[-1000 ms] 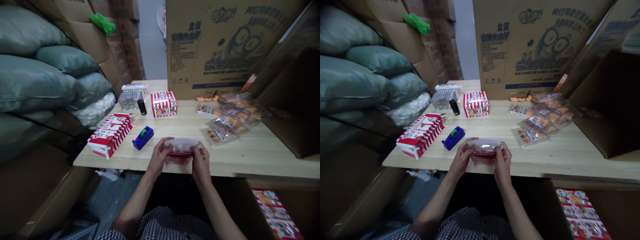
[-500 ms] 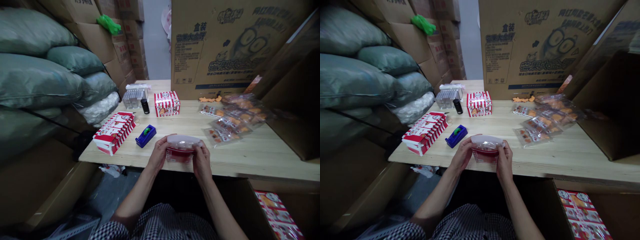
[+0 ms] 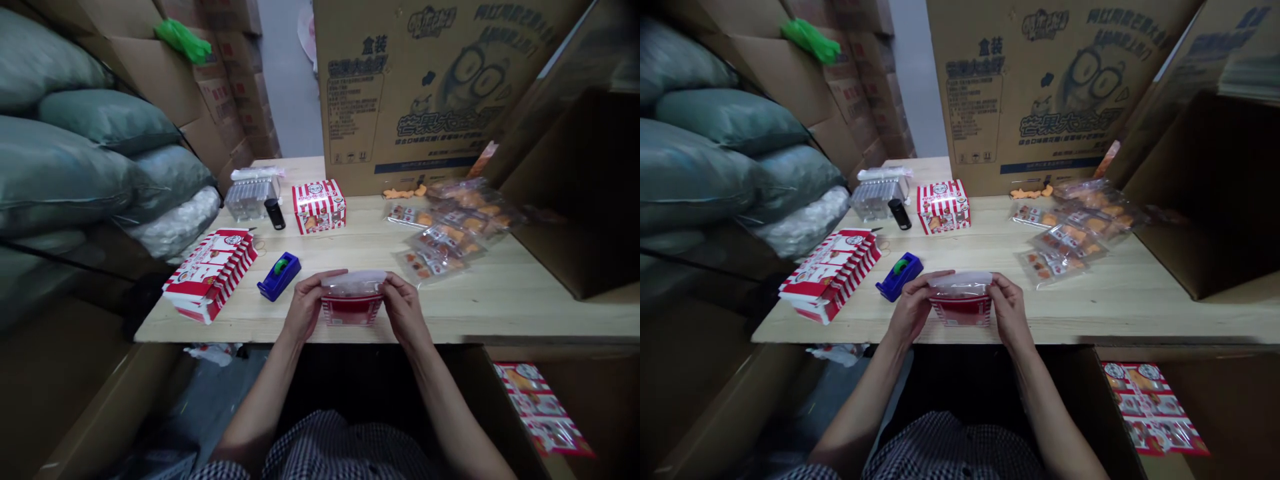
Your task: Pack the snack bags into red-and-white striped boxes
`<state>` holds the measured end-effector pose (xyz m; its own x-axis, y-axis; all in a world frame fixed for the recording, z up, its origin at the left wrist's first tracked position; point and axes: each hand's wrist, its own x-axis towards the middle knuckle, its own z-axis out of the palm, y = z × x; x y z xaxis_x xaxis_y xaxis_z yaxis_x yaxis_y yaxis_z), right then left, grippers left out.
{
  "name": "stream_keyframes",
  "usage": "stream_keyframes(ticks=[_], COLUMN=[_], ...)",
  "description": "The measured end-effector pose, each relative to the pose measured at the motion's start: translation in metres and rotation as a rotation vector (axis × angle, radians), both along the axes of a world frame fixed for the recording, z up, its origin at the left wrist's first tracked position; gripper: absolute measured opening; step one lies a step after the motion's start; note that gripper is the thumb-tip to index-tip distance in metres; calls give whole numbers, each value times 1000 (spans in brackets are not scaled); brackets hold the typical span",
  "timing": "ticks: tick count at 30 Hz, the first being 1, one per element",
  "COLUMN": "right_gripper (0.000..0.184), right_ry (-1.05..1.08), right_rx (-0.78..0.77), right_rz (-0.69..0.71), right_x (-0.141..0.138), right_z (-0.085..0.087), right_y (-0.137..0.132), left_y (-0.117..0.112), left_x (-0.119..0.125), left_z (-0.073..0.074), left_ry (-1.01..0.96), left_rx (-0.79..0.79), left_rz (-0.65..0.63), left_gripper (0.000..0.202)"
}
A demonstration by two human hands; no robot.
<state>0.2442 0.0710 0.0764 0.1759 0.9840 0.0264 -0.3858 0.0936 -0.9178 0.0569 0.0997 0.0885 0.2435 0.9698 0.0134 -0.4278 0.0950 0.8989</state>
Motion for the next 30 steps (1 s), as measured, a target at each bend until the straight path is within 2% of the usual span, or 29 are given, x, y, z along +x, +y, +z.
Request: stream_keyframes(ticks=[3,6,8,11,13,16,19,21,25,27,30], right_gripper=[21,20,19,17,19,29,41,42,25,22,18], right_ry=[-49,-82,-83,-38,4,26,-28,-67,-163,-214,-262], right_rx=[51,90,86,14,-61,-162,-193,-213,-221,-220,-207], right_rz=[-28,-73,-63,-5,35,105,149,170,242,284,368], right_x=[-2,-5,-5,-4,-4,-3,-1,1,11,18,28], right_z=[0,2,3,4,3,-5,-23,-38,-57,-56,-45], right_y=[5,11,14,7,-7,-36,-62,-74,-89,-92,-88], left_y=[2,4,6,6,0,-19,-40,-50,-60,-60,-54], left_x=[-9,-18,-22,-23,-23,-22,-22,-24,-33,-37,-38], left_z=[0,2,4,4,-2,-18,-40,-53,-66,-66,-58], left_ry=[70,217,320,354,305,215,170,174,298,373,413], left_rx=[176,293,324,261,143,-49,-168,-194,-155,-135,-83], left_rz=[-70,-170,-151,-59,-74,-151,-178,-203,-302,-360,-455], left_gripper=[24,31,33,32,35,39,40,41,34,34,32])
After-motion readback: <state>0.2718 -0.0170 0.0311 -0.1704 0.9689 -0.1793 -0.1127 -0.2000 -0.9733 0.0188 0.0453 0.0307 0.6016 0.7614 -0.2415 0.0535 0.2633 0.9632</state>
